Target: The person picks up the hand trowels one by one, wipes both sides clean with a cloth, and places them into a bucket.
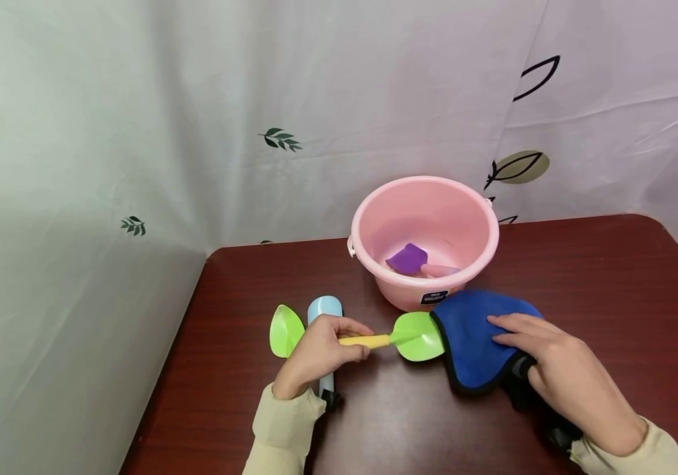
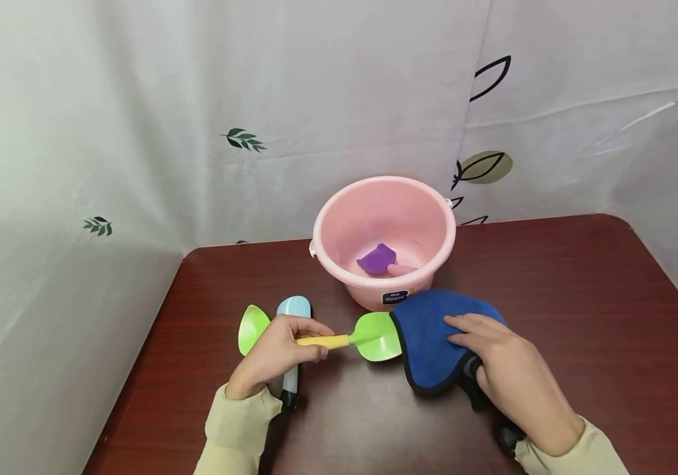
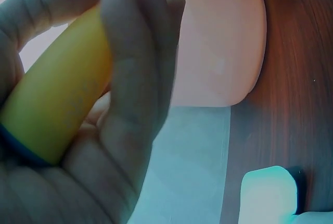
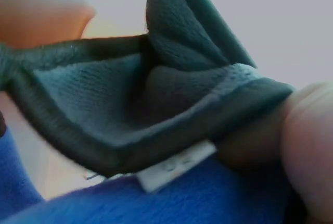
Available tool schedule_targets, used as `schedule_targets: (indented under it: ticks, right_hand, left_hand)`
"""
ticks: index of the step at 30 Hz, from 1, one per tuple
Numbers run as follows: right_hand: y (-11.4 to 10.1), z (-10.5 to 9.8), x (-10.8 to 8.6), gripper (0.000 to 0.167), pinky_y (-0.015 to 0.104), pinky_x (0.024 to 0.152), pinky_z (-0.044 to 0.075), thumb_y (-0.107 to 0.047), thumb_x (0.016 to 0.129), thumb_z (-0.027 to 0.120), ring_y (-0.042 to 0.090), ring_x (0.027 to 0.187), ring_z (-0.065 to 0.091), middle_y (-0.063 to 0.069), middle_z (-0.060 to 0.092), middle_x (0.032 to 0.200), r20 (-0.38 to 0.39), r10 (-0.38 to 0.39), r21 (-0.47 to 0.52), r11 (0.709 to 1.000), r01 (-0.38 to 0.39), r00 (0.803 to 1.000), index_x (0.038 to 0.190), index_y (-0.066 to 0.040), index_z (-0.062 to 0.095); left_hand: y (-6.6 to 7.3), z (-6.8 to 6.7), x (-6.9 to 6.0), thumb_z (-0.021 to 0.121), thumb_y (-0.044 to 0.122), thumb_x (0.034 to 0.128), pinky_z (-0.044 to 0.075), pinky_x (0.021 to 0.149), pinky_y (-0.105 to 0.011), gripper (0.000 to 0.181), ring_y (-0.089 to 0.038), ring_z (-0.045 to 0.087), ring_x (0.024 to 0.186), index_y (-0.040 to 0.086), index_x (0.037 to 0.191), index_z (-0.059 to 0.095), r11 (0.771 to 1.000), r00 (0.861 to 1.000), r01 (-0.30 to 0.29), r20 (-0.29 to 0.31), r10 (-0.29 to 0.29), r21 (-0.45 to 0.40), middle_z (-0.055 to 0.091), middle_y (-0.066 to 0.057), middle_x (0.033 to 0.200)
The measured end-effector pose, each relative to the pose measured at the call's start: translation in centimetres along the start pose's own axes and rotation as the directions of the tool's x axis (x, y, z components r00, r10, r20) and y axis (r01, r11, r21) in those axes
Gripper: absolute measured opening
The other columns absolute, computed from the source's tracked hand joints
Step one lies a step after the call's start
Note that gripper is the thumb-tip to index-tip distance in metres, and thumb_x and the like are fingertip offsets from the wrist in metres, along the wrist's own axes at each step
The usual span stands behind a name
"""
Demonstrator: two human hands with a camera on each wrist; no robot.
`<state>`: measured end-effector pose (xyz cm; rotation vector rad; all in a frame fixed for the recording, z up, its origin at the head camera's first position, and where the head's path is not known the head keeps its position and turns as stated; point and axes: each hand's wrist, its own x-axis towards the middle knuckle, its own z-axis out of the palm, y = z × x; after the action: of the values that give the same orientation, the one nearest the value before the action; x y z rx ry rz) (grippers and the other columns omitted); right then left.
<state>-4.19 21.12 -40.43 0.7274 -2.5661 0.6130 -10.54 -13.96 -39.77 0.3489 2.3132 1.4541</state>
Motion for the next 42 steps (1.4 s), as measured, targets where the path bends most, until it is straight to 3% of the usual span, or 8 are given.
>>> schedule_targets:
  ticks: [4, 7, 11, 17, 24, 31, 37, 42]
  right_hand:
    - [-0.2, -0.3, 0.1, 0.058, 0.001, 0.101, 0.021, 0.014, 0.059, 0.049, 0.032, 0.118, 0.059, 0.006, 0.066, 0.128, -0.029, 0.038, 0.002, 0.999, -0.038, 0.999, 0.106, -0.005, 0.076]
    - [-0.2, -0.4, 0.0, 0.059, 0.001, 0.095, 0.023, 0.014, 0.060, 0.050, 0.029, 0.120, 0.058, 0.005, 0.065, 0.130, -0.052, 0.066, -0.005, 0.998, -0.067, 0.996, 0.108, -0.007, 0.076]
    - [-0.3, -0.5, -0.1, 0.059, 0.002, 0.092, 0.025, 0.013, 0.061, 0.049, 0.026, 0.123, 0.057, 0.003, 0.065, 0.130, -0.081, 0.094, -0.003, 0.995, -0.095, 0.992, 0.108, -0.008, 0.077]
    - [-0.4, -0.7, -0.1, 0.061, 0.002, 0.094, 0.024, 0.014, 0.062, 0.046, 0.024, 0.125, 0.057, 0.002, 0.065, 0.132, -0.113, 0.130, 0.016, 0.991, -0.129, 0.985, 0.110, -0.008, 0.076]
    - [-0.7, -0.9, 0.0, 0.062, 0.001, 0.099, 0.023, 0.016, 0.062, 0.044, 0.029, 0.123, 0.058, 0.003, 0.065, 0.133, -0.125, 0.167, 0.047, 0.986, -0.162, 0.978, 0.111, -0.008, 0.076]
    - [-0.9, -0.9, -0.1, 0.068, 0.011, 0.070, 0.030, 0.018, 0.059, 0.046, 0.020, 0.127, 0.056, 0.002, 0.065, 0.133, -0.152, 0.158, 0.065, 0.987, -0.149, 0.976, 0.112, -0.011, 0.077]
    - [-1.2, -0.9, -0.1, 0.073, 0.012, 0.065, 0.032, 0.020, 0.058, 0.044, 0.003, 0.133, 0.046, 0.003, 0.064, 0.134, -0.167, 0.140, 0.113, 0.986, -0.122, 0.976, 0.115, -0.012, 0.076]
    - [-1.5, -0.7, 0.0, 0.075, 0.013, 0.065, 0.033, 0.020, 0.057, 0.039, 0.006, 0.133, 0.048, 0.004, 0.064, 0.134, -0.178, 0.116, 0.167, 0.982, -0.087, 0.977, 0.115, -0.011, 0.076]
  left_hand:
    - [0.0, 0.0, -0.1, 0.065, 0.001, 0.0823, 0.057, 0.064, -0.053, 0.023, -0.041, 0.070, 0.072, 0.009, 0.100, 0.077, 0.998, 0.999, 0.023, 0.027, -0.021, -0.063, 0.072, -0.004, 0.072]
    - [-0.1, 0.0, -0.1, 0.064, 0.001, 0.0825, 0.057, 0.060, -0.051, 0.024, -0.043, 0.069, 0.072, 0.010, 0.101, 0.077, 0.999, 0.999, 0.022, 0.024, -0.021, -0.049, 0.072, -0.004, 0.072]
    - [-0.2, 0.0, -0.2, 0.066, 0.002, 0.0827, 0.057, 0.061, -0.041, 0.023, -0.039, 0.070, 0.071, 0.010, 0.101, 0.077, 1.000, 1.000, 0.004, 0.022, -0.003, -0.026, 0.073, -0.007, 0.075]
    - [-0.2, 0.1, 0.0, 0.067, 0.012, 0.0927, 0.048, 0.052, -0.024, 0.014, -0.038, 0.068, 0.066, 0.009, 0.100, 0.078, 1.000, 1.000, -0.010, 0.021, 0.010, -0.007, 0.073, -0.013, 0.076]
    - [0.2, 0.3, -0.2, 0.059, 0.006, 0.0944, 0.048, 0.053, -0.025, 0.020, -0.033, 0.066, 0.063, 0.006, 0.100, 0.078, 1.000, 1.000, -0.014, 0.015, 0.014, -0.002, 0.073, -0.013, 0.076]
    - [0.5, 0.5, -0.3, 0.064, 0.003, 0.0902, 0.049, 0.060, -0.022, 0.019, -0.031, 0.070, 0.074, 0.008, 0.101, 0.079, 0.999, 0.999, -0.043, 0.004, 0.043, -0.008, 0.074, -0.011, 0.081]
    - [0.6, 0.5, -0.4, 0.069, 0.004, 0.0863, 0.046, 0.062, -0.021, 0.021, -0.010, 0.060, 0.070, 0.013, 0.101, 0.080, 0.996, 0.996, -0.088, -0.006, 0.088, 0.036, 0.074, 0.000, 0.084]
    - [0.6, 0.6, -0.3, 0.070, 0.007, 0.0873, 0.048, 0.064, -0.022, 0.022, -0.011, 0.061, 0.077, 0.016, 0.105, 0.080, 0.991, 0.993, -0.116, -0.005, 0.116, 0.072, 0.074, 0.006, 0.098]
